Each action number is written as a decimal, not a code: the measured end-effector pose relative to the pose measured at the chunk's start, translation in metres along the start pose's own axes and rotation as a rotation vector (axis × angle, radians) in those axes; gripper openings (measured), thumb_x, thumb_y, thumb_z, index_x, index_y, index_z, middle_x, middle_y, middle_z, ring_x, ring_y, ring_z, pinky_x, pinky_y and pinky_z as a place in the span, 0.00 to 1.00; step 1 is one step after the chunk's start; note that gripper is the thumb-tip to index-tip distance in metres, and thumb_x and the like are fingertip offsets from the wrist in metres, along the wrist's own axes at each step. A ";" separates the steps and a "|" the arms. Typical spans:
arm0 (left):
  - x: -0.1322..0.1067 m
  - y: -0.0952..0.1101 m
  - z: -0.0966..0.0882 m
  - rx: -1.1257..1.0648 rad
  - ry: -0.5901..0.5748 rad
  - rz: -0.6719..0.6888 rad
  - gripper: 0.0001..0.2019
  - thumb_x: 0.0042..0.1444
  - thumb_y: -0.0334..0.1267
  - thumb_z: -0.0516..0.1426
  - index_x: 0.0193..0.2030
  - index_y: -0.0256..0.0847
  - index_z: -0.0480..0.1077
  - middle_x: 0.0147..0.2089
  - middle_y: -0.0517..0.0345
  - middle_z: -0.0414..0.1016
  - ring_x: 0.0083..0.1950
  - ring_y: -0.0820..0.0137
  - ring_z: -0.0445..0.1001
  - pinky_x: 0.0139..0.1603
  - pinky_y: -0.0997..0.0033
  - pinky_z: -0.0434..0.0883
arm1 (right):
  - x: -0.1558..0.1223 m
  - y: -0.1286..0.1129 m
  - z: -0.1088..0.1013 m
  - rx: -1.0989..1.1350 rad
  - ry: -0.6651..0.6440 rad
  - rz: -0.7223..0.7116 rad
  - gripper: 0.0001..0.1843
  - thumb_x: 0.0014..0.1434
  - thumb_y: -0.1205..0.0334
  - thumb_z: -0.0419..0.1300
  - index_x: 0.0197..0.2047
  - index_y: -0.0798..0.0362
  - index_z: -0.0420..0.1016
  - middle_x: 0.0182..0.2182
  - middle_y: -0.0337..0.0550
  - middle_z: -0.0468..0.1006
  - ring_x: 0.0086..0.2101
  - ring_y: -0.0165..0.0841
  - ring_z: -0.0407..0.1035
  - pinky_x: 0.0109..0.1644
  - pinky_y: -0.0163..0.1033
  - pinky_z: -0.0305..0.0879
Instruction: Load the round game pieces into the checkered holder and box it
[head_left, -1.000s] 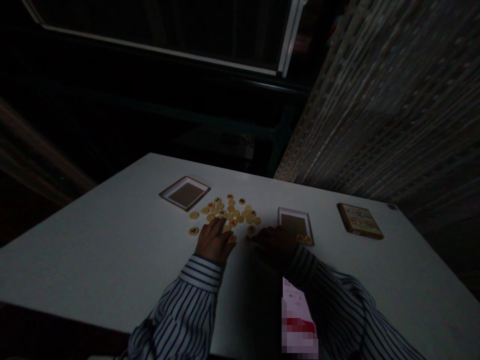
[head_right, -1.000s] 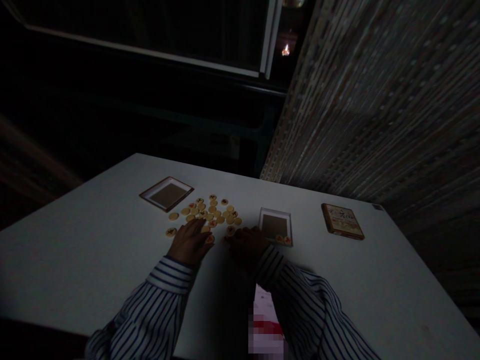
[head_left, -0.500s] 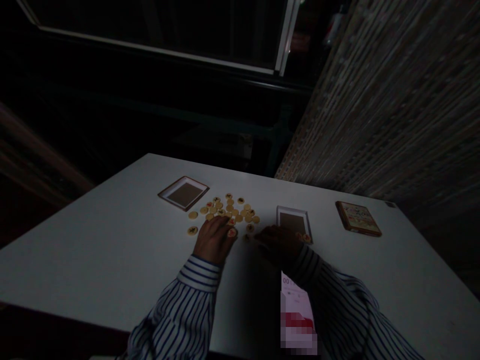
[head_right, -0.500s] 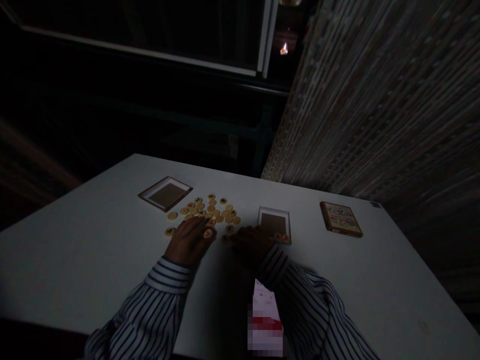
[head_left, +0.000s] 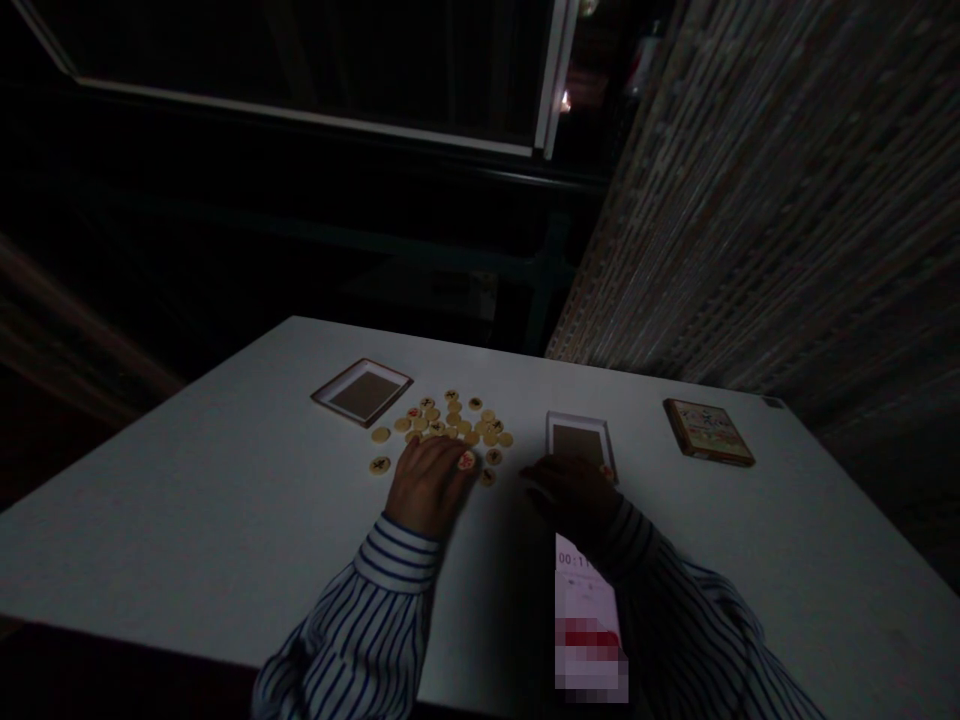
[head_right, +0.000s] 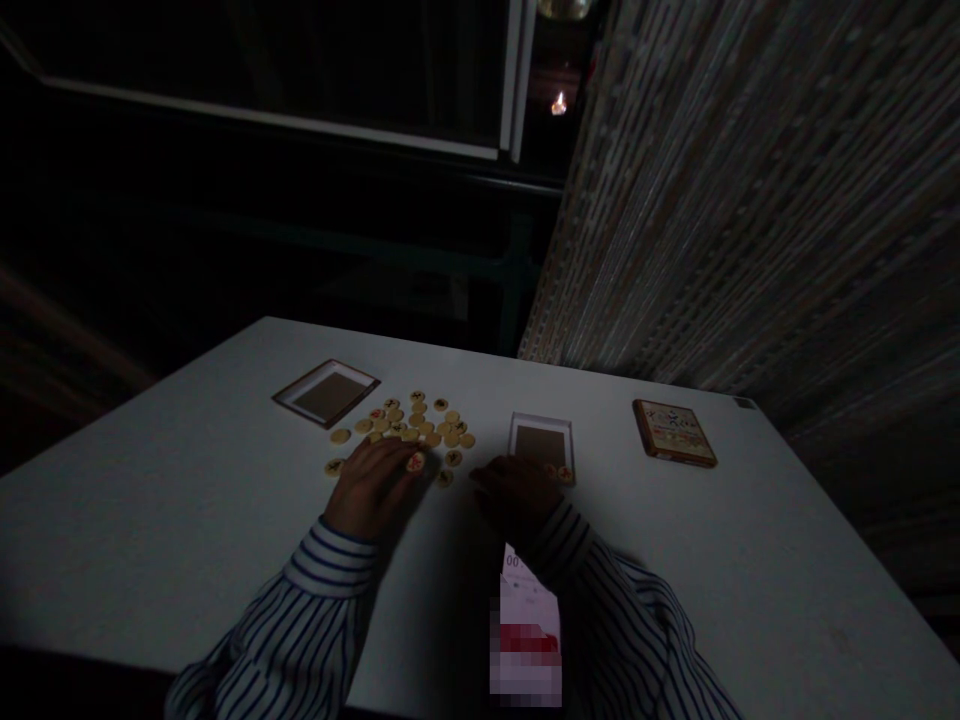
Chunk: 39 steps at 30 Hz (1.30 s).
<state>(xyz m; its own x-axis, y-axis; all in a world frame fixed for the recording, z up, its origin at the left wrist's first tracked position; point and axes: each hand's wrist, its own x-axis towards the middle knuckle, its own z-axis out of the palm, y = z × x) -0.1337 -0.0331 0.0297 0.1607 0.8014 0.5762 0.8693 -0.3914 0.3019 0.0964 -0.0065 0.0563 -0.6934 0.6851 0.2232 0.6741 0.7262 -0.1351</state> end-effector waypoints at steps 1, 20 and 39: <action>0.001 0.002 0.000 -0.001 -0.006 -0.001 0.13 0.56 0.39 0.50 0.46 0.40 0.68 0.45 0.51 0.73 0.49 0.62 0.68 0.55 0.51 0.59 | -0.002 0.001 0.001 0.006 0.007 0.016 0.14 0.57 0.61 0.52 0.45 0.50 0.71 0.38 0.46 0.76 0.38 0.35 0.69 0.41 0.42 0.60; 0.017 0.036 0.009 -0.061 -0.024 -0.015 0.12 0.56 0.40 0.50 0.43 0.39 0.68 0.40 0.53 0.75 0.44 0.64 0.71 0.54 0.54 0.61 | -0.038 0.024 0.016 0.175 0.327 0.218 0.13 0.58 0.66 0.49 0.38 0.52 0.75 0.34 0.44 0.77 0.36 0.31 0.69 0.42 0.38 0.65; 0.033 0.062 0.044 -0.179 0.000 0.003 0.10 0.54 0.38 0.53 0.42 0.38 0.68 0.38 0.52 0.75 0.41 0.65 0.72 0.44 0.60 0.69 | -0.049 0.046 0.015 0.287 0.621 0.353 0.09 0.56 0.61 0.53 0.34 0.54 0.73 0.27 0.42 0.77 0.24 0.28 0.69 0.27 0.33 0.66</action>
<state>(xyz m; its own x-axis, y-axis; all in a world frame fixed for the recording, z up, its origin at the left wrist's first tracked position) -0.0544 -0.0109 0.0338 0.1629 0.8003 0.5770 0.7720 -0.4676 0.4306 0.1573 -0.0060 0.0245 -0.1217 0.7830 0.6101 0.6775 0.5147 -0.5254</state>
